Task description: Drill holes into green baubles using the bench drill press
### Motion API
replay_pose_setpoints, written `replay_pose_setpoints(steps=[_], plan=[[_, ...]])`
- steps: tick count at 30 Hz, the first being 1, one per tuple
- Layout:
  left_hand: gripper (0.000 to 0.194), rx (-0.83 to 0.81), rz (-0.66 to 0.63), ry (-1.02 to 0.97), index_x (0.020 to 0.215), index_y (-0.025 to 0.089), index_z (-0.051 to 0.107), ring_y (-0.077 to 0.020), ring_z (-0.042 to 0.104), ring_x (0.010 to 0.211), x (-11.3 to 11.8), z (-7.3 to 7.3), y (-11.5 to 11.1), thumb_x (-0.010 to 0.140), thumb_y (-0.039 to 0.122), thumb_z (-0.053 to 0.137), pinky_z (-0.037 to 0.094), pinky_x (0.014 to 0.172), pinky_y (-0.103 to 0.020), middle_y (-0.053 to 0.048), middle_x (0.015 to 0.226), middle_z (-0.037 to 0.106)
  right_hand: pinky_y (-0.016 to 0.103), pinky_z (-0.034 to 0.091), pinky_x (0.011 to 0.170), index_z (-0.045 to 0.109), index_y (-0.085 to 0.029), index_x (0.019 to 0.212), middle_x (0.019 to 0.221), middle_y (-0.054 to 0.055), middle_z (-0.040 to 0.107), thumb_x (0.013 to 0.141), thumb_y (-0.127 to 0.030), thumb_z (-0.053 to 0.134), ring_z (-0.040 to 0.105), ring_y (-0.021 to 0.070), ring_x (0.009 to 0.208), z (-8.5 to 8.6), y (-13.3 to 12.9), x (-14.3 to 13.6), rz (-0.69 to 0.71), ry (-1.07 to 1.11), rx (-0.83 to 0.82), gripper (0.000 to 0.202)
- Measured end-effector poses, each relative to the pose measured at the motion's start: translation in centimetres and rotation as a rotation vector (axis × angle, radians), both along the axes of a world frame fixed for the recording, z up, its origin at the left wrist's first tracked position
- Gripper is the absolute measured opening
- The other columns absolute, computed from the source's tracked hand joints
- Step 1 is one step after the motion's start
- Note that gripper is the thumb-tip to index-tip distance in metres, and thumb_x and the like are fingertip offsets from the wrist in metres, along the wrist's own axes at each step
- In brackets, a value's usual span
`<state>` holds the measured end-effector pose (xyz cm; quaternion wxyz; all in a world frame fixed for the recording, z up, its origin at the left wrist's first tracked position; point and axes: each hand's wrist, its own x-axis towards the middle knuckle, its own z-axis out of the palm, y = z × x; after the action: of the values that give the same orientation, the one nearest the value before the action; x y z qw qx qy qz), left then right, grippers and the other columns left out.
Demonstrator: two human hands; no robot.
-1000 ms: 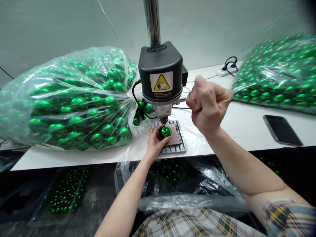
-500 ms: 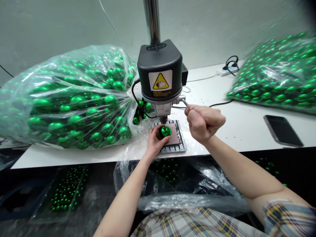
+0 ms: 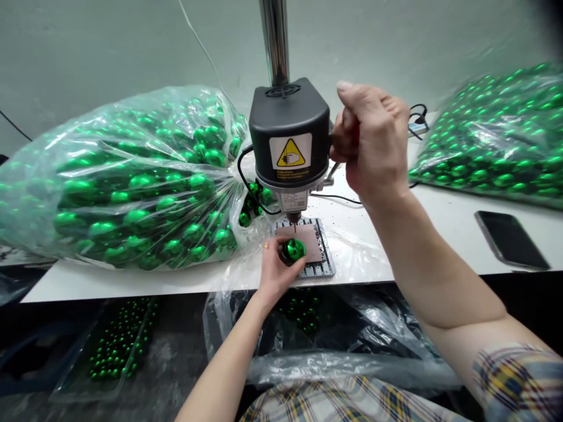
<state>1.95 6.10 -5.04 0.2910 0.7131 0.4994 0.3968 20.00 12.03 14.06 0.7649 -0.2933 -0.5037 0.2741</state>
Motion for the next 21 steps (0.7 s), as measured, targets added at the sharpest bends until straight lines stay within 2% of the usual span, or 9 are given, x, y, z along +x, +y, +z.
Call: replay_pose_setpoints(steps=[2,4,5,6,8,11,14,17,21], plan=[[0.045,0.023,-0.197,0.208,0.099,0.021,0.06,-0.0264,0.059,0.099,-1.2,1.8,-1.6,0.066,0.037,0.086,0.05,0.086,-0.04,-0.006,0.099,0.064,0.025,0.018,0.033,0.036,-0.022,0.056,0.043,-0.006,0.031,0.083,-0.061,0.067,0.024,0.0064,0.035,0.0,0.6,0.3,0.026,-0.017,-0.028,0.056],[0.036,0.06,-0.317,0.297,0.098,0.021,0.061,-0.0261,0.059,0.099,-2.3,3.2,-1.8,0.075,0.041,0.08,0.049,0.086,-0.038,-0.005,0.097,0.065,0.025,0.017,0.033,0.036,-0.022,0.057,0.045,-0.006,0.032,0.082,-0.061,0.067,0.024,0.0065,0.036,-0.2,0.8,0.3,0.028,-0.012,-0.014,0.056],[0.026,0.092,-0.286,0.306,0.1,0.021,0.061,-0.0253,0.06,0.1,-2.7,3.6,-1.1,0.084,0.04,0.071,0.049,0.087,-0.038,-0.006,0.098,0.066,0.026,0.016,0.033,0.036,-0.022,0.057,0.045,-0.006,0.032,0.082,-0.061,0.067,0.024,0.0065,0.036,-0.3,0.8,0.3,0.023,-0.006,-0.003,0.056],[0.017,0.127,-0.201,0.307,0.103,0.02,0.061,-0.0245,0.06,0.101,-3.0,3.8,0.1,0.092,0.033,0.06,0.049,0.089,-0.038,-0.008,0.099,0.066,0.026,0.016,0.033,0.036,-0.022,0.057,0.045,-0.006,0.031,0.082,-0.062,0.067,0.023,0.0064,0.036,-0.4,0.7,0.2,0.018,0.001,0.006,0.056],[0.018,0.181,0.032,0.326,0.106,0.017,0.06,-0.0251,0.06,0.104,-3.1,3.7,3.7,0.095,0.017,0.045,0.047,0.095,-0.041,-0.012,0.104,0.066,0.026,0.015,0.033,0.036,-0.022,0.057,0.045,-0.006,0.03,0.083,-0.061,0.067,0.023,0.0064,0.036,-0.5,0.7,0.2,0.015,0.007,0.012,0.056],[0.021,0.091,0.196,0.343,0.095,0.017,0.064,-0.0299,0.062,0.108,-2.7,2.7,10.3,0.081,0.005,0.053,0.046,0.098,-0.043,-0.016,0.108,0.064,0.026,0.015,0.034,0.035,-0.022,0.058,0.044,-0.006,0.032,0.083,-0.059,0.067,0.023,0.0065,0.035,-0.7,0.9,0.4,0.021,-0.009,0.022,0.054],[0.015,-0.007,0.218,0.29,0.081,0.02,0.064,-0.0312,0.066,0.101,-2.2,1.5,14.9,0.073,0.008,0.064,0.05,0.093,-0.043,-0.012,0.093,0.066,0.026,0.017,0.034,0.036,-0.022,0.059,0.044,-0.005,0.034,0.084,-0.056,0.068,0.025,0.0067,0.036,-1.0,1.4,0.8,0.026,-0.045,0.043,0.053],[0.02,-0.035,0.177,0.294,0.084,0.021,0.065,-0.032,0.067,0.096,-2.1,1.0,16.4,0.068,0.01,0.072,0.052,0.09,-0.044,-0.008,0.087,0.067,0.028,0.019,0.035,0.037,-0.022,0.06,0.045,-0.005,0.034,0.086,-0.053,0.067,0.025,0.0071,0.037,-1.3,1.6,1.0,0.023,-0.05,0.055,0.051],[0.042,0.007,0.171,0.296,0.109,0.016,0.063,-0.0344,0.063,0.109,-2.6,1.7,15.0,0.068,0.011,0.073,0.047,0.099,-0.047,-0.013,0.107,0.065,0.029,0.019,0.036,0.036,-0.022,0.06,0.046,-0.005,0.034,0.085,-0.055,0.067,0.024,0.0072,0.038,-1.2,1.4,0.7,0.011,-0.057,0.053,0.052]])
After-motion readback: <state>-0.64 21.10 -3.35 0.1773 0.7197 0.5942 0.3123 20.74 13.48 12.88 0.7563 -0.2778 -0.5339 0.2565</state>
